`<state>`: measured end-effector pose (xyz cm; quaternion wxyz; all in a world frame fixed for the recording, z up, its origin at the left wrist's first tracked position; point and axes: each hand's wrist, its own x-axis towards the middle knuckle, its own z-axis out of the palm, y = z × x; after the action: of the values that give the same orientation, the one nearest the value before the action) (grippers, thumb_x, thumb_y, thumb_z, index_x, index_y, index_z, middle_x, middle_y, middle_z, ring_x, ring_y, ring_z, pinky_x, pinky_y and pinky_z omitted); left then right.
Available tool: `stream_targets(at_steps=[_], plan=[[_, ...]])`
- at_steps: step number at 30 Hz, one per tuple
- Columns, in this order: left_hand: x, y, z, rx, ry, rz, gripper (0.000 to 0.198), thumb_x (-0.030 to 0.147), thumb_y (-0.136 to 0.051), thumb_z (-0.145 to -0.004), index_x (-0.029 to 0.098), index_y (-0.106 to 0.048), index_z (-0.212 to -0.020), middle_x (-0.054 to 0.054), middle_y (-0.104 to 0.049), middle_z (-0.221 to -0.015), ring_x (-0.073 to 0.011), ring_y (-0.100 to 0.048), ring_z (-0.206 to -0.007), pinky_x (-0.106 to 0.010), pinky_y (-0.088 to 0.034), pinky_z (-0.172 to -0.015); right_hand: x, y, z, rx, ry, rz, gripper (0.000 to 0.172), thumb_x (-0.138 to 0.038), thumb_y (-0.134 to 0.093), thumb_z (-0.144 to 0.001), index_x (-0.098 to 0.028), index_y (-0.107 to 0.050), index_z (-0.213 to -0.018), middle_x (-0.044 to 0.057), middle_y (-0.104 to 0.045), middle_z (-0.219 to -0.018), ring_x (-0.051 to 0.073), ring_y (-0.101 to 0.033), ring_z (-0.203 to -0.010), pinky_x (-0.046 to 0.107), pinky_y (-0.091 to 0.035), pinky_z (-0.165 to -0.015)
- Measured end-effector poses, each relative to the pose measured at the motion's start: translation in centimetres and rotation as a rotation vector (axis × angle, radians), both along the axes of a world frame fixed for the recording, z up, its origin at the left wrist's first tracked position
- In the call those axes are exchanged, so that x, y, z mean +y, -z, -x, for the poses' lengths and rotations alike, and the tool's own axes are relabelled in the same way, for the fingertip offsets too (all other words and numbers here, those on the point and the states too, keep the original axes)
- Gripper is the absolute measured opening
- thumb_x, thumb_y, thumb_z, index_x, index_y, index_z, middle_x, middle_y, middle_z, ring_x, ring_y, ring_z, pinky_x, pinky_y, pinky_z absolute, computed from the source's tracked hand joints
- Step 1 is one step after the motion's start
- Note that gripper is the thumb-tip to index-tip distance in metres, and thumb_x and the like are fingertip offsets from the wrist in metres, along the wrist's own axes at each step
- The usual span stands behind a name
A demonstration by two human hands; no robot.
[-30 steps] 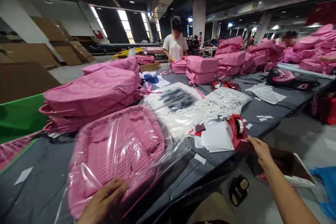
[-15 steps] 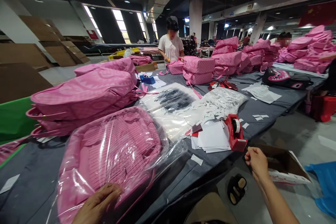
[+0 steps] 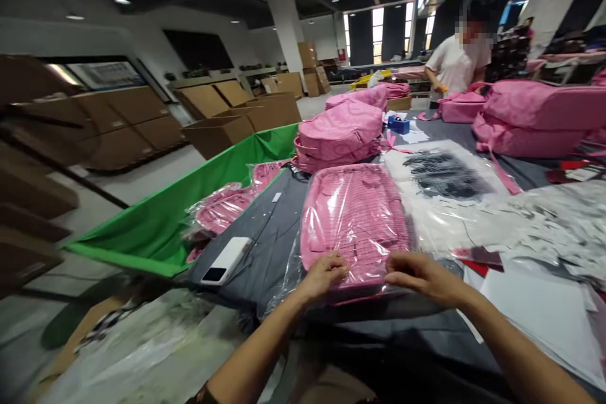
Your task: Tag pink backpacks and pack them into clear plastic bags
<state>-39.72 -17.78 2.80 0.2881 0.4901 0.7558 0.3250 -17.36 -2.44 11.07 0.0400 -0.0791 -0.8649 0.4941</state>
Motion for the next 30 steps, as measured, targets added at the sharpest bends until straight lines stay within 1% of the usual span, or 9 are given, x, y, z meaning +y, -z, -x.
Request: stream_targets(at_steps=[4,7,10,13,16,19,22,26,30], plan=[[-0.1,0.3,-0.2,0.008,-0.005,-0.017,0.021,0.028,-0.059,-0.082,0.020,-0.065,-0.064,0.000,-0.062,-0.077,-0.0167,-0.057,-0.080,-0.027,-0.040,-0.073,2.6,-0.8,6.5,-0.130,-0.321,-0.393,0.035,-0.050,-0.054,-0.095,-0.022,-0.054,-0.075,-0.005,-0.044,-0.064,0.011,-0.037,-0.059,0.025,-0.026,-0.056],[-0.1,0.3,-0.2,0.024,-0.010,-0.018,0.023,0.029,-0.060,-0.084,0.020,-0.066,-0.064,0.000,-0.063,-0.078,-0.0166,-0.056,-0.079,-0.028,-0.038,-0.071,3.2,0.7,9.4,-0.223,-0.368,-0.500,0.018,-0.032,-0.067,-0.086,-0.023,-0.061,-0.072,-0.007,-0.050,-0.059,0.010,-0.041,-0.054,0.025,-0.024,-0.054],[-0.1,0.2,-0.3,0.038,-0.011,-0.019,0.025,0.029,-0.059,-0.085,0.020,-0.066,-0.064,0.000,-0.063,-0.079,-0.0166,-0.056,-0.079,-0.028,-0.037,-0.071,3.7,2.3,10.5,-0.271,-0.298,-0.605,0.015,-0.031,-0.077,-0.076,-0.024,-0.063,-0.073,-0.006,-0.058,-0.060,0.012,-0.047,-0.053,0.024,-0.024,-0.053],[-0.2,0.2,-0.3,0.054,-0.012,-0.024,0.024,0.028,-0.059,-0.086,0.019,-0.066,-0.065,0.000,-0.064,-0.081,-0.0167,-0.056,-0.080,-0.029,-0.036,-0.072,4.3,3.2,9.4,-0.246,-0.116,-0.724,0.028,-0.040,-0.082,-0.072,-0.025,-0.065,-0.086,-0.002,-0.065,-0.067,0.017,-0.054,-0.057,0.026,-0.028,-0.054],[-0.3,0.4,-0.3,0.066,-0.013,-0.035,0.025,0.028,-0.059,-0.086,0.019,-0.066,-0.065,-0.001,-0.064,-0.081,-0.0170,-0.057,-0.080,-0.030,-0.036,-0.072,3.9,4.0,6.5,-0.181,0.027,-0.805,0.016,-0.038,-0.064,-0.090,-0.023,-0.066,-0.096,0.006,-0.070,-0.083,0.022,-0.063,-0.071,0.029,-0.039,-0.060],[-0.1,0.5,-0.3,0.076,-0.003,-0.049,0.028,0.028,-0.058,-0.087,0.020,-0.065,-0.062,-0.001,-0.064,-0.079,-0.0172,-0.057,-0.081,-0.030,-0.037,-0.073,2.4,5.9,3.1,0.079,-0.057,-0.906,0.026,-0.033,-0.048,-0.100,-0.028,-0.065,-0.119,0.008,-0.071,-0.117,0.025,-0.066,-0.105,0.036,-0.048,-0.083],[0.0,0.3,-0.3,0.079,0.023,-0.053,0.028,0.028,-0.058,-0.088,0.020,-0.066,-0.063,-0.001,-0.065,-0.080,-0.0175,-0.057,-0.081,-0.030,-0.039,-0.074,1.2,8.4,1.1,0.302,-0.183,-1.084,0.048,-0.044,-0.056,-0.098,-0.032,-0.051,-0.144,0.008,-0.058,-0.144,0.028,-0.056,-0.128,0.043,-0.046,-0.099],[-1.9,-0.8,0.0,0.117,0.088,-0.102,0.017,0.030,-0.063,-0.091,0.022,-0.071,-0.078,-0.002,-0.071,-0.100,-0.0199,-0.059,-0.100,-0.034,-0.038,-0.093,1.3,10.2,0.8,0.299,-0.181,-1.194,0.062,-0.055,-0.059,-0.094,-0.035,-0.043,-0.151,0.008,-0.050,-0.151,0.028,-0.055,-0.130,0.043,-0.046,-0.099],[-5.7,-1.7,1.6,0.342,0.041,-0.176,0.016,0.036,-0.067,-0.092,0.023,-0.070,-0.083,-0.003,-0.071,-0.111,-0.0234,-0.053,-0.116,-0.045,-0.021,-0.111,1.9,10.8,0.9,0.335,-0.158,-1.170,0.060,-0.054,-0.058,-0.096,-0.035,-0.044,-0.151,0.009,-0.051,-0.151,0.029,-0.057,-0.128,0.044,-0.047,-0.098]])
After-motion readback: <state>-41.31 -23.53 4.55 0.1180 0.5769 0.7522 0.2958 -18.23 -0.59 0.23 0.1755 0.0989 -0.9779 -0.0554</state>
